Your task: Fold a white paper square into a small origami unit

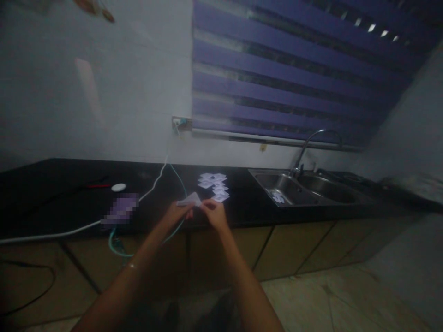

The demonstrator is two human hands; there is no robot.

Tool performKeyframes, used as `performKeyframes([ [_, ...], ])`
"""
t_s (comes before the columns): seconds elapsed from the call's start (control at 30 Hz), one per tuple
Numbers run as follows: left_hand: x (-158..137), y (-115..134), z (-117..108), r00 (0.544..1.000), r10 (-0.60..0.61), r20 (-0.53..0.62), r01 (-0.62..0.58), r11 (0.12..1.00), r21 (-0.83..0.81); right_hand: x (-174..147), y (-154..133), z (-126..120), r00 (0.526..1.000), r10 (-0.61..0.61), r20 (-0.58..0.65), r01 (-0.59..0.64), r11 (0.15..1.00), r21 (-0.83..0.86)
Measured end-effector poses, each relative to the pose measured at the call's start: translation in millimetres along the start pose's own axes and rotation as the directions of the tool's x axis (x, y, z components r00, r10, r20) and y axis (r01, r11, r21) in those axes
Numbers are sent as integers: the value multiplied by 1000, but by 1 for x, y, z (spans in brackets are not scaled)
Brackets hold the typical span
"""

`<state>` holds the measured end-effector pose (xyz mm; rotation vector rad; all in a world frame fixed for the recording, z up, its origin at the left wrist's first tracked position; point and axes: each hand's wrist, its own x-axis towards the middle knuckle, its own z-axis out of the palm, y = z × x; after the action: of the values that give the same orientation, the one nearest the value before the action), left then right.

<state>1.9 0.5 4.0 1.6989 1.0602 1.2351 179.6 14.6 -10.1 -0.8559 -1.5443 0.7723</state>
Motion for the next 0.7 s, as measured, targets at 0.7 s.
performKeyframes([
  [0.7,5,-4,12,990,-141,21,141,943,-303,-9,-1,17,974,-24,226,72,975,-210],
])
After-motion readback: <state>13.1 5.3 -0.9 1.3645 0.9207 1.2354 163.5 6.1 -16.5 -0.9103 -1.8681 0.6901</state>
